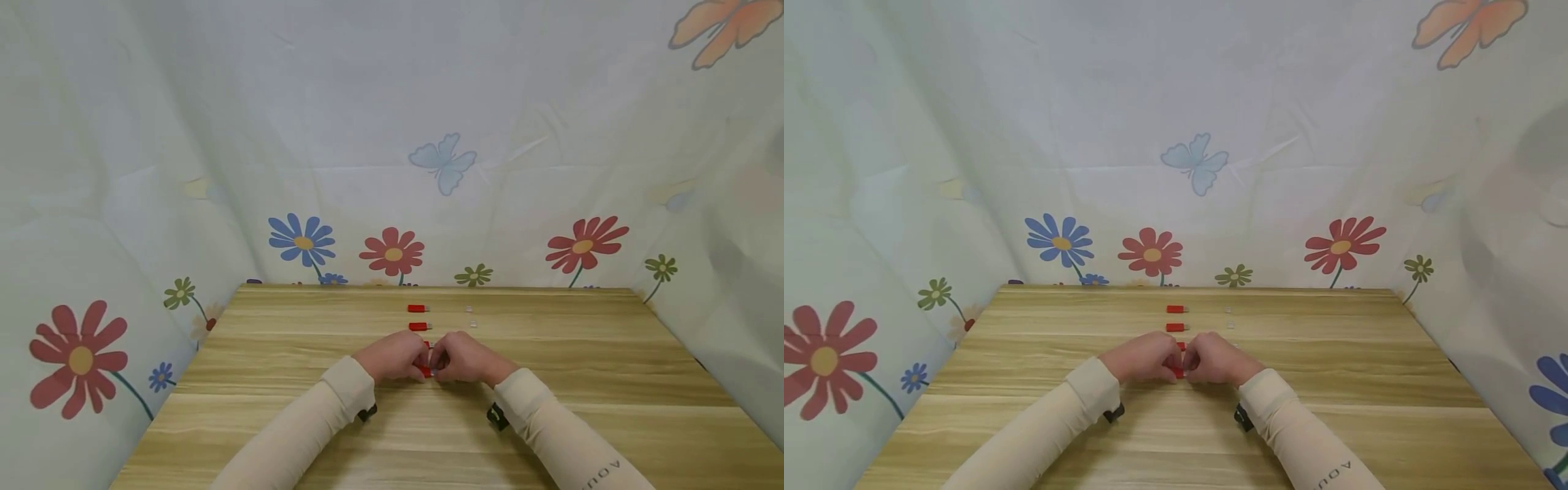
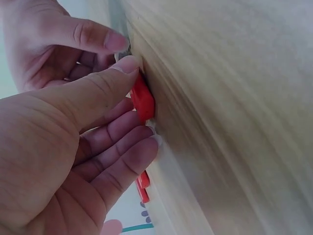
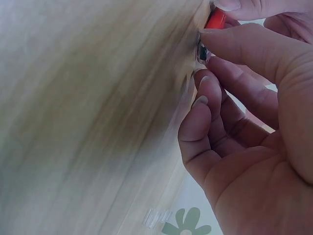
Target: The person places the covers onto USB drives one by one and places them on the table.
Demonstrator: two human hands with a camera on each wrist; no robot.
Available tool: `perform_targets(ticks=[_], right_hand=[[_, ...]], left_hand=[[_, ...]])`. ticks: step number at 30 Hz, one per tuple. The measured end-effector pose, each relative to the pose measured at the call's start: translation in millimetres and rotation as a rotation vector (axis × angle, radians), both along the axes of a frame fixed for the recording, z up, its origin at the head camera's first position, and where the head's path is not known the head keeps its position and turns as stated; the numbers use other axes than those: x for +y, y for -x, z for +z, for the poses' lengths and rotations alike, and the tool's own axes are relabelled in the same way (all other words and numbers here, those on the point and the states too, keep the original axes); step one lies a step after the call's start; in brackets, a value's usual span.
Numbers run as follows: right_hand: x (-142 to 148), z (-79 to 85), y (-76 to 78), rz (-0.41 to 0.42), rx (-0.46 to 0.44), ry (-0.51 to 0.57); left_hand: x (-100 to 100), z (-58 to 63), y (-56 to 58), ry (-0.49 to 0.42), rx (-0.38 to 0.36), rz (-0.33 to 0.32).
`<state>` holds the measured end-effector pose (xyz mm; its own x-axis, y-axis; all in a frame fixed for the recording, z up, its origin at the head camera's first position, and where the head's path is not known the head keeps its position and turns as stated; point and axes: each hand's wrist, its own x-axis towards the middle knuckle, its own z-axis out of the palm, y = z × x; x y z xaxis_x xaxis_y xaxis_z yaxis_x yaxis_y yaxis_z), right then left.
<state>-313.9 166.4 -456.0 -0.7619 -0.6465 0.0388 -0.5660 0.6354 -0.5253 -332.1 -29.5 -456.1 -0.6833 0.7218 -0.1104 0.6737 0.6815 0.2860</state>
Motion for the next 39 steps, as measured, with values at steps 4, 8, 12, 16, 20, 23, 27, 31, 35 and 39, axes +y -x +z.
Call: perform_targets(ticks=[4, 8, 12, 16, 20, 23, 27, 31, 35, 39], right_hand=[[5.1, 5.2, 1.0, -0.019, -0.011, -0.008], [14.5, 12.0, 6.5, -0.08, 0.011, -0.031], [26.9, 16.4, 15.8, -0.135, 0.07, -0.069], [38.3, 19.9, 23.1, -0.153, 0.114, -0.115], [49.3, 22.1, 28.9, -0.166, 0.149, -0.166], [56.2, 20.7, 33.2, -0.164, 0.164, -0.199], [60.8, 20.5, 36.6, -0.129, 0.146, -0.226], [63.8, 21.8, 38.7, -0.116, 0.11, -0.246], [67.1, 21.5, 41.4, -0.12, 0.103, -0.256], [71.3, 19.2, 43.4, -0.126, 0.085, -0.261]], left_hand=[[0.0, 3.6, 2.2, 0.014, 0.008, 0.018], [0.1, 6.2, 7.5, -0.006, 0.055, 0.03], [-0.6, 4.6, 15.9, -0.022, 0.104, 0.048], [-1.9, 4.1, 23.4, 0.005, 0.139, 0.047], [-0.7, 0.9, 30.9, 0.048, 0.209, 0.008], [3.1, -3.0, 35.1, 0.067, 0.229, -0.009], [9.9, -5.2, 37.6, 0.088, 0.213, 0.001], [14.9, -6.5, 37.3, 0.125, 0.184, 0.044], [16.4, -5.9, 36.6, 0.146, 0.172, 0.071], [17.1, -5.0, 37.1, 0.143, 0.179, 0.065]])
